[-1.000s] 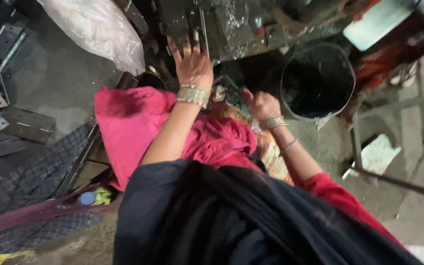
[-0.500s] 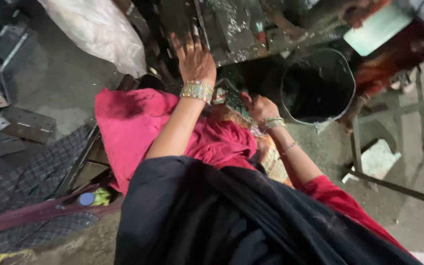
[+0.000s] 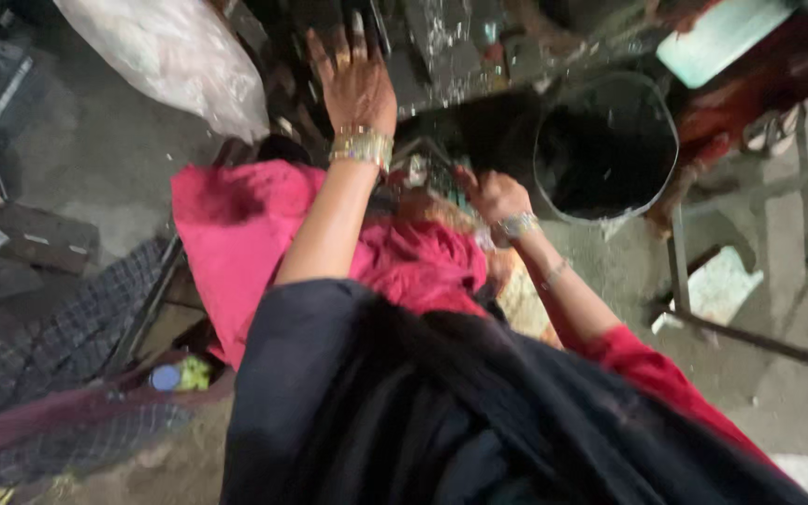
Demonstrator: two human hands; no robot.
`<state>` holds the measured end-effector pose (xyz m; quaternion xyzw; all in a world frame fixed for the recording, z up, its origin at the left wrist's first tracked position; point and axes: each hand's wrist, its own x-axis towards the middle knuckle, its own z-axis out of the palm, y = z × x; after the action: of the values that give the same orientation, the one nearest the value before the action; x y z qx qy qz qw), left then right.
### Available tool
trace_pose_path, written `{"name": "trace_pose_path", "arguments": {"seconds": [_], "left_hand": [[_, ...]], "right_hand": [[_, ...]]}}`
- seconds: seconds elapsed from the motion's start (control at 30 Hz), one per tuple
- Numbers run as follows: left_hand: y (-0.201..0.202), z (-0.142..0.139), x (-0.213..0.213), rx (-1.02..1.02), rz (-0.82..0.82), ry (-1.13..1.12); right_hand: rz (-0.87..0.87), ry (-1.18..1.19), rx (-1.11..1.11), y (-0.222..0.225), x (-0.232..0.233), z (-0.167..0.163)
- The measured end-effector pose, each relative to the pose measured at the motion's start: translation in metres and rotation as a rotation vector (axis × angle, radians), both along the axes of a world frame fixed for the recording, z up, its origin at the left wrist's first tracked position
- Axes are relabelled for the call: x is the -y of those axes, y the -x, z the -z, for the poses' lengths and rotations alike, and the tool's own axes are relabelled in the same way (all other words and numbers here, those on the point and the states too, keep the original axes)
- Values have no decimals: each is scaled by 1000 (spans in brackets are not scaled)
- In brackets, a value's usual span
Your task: The person repeatedly picks up small metal plates from a pile and presses them against a rotating grinding wheel to smooth their edges. After each pass, the person places the finished piece into a black bucket. The process is repeated continuously for multiple identical parts.
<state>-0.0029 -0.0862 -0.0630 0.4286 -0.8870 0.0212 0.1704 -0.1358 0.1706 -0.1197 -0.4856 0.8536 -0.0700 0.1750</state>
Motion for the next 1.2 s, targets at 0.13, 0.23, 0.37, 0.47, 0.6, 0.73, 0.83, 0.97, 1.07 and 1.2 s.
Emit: {"name": "trace_pose_path", "arguments": {"seconds": [0.13,0.23,0.37,0.47,0.6,0.73,0.83,0.97,1.07,1.2], "left_hand": [[-5,-10,6,44,-23,70],[2,-11,19,96,-52,102],[14,-5,36,124,-88,-63],[14,-2,38,-21,-97,240],[5,-9,20,-7,-54,-79],[0,-19,-2,104,-63,-77],[9,-23,8,45,-69,-59],[24,-19,43,-95,-217,49],[9,-18,47,-159,-237,134],[-72,-21,10,-169,36,-354]], "right_hand": [[-424,216,-382,17,21,-36],[-123,-27,-136,22,30,-49],[-313,246,-333,14,12,-16],[-246,248,-100,17,-6,22],[-336,304,-200,11,-10,27],[-94,183,-351,-9,21,-44],[-114,313,-325,-14,47,-115],[-89,605,-307,-16,77,-171],[-77,673,-272,-15,80,-180],[96,550,-291,-11,67,-162]]}}
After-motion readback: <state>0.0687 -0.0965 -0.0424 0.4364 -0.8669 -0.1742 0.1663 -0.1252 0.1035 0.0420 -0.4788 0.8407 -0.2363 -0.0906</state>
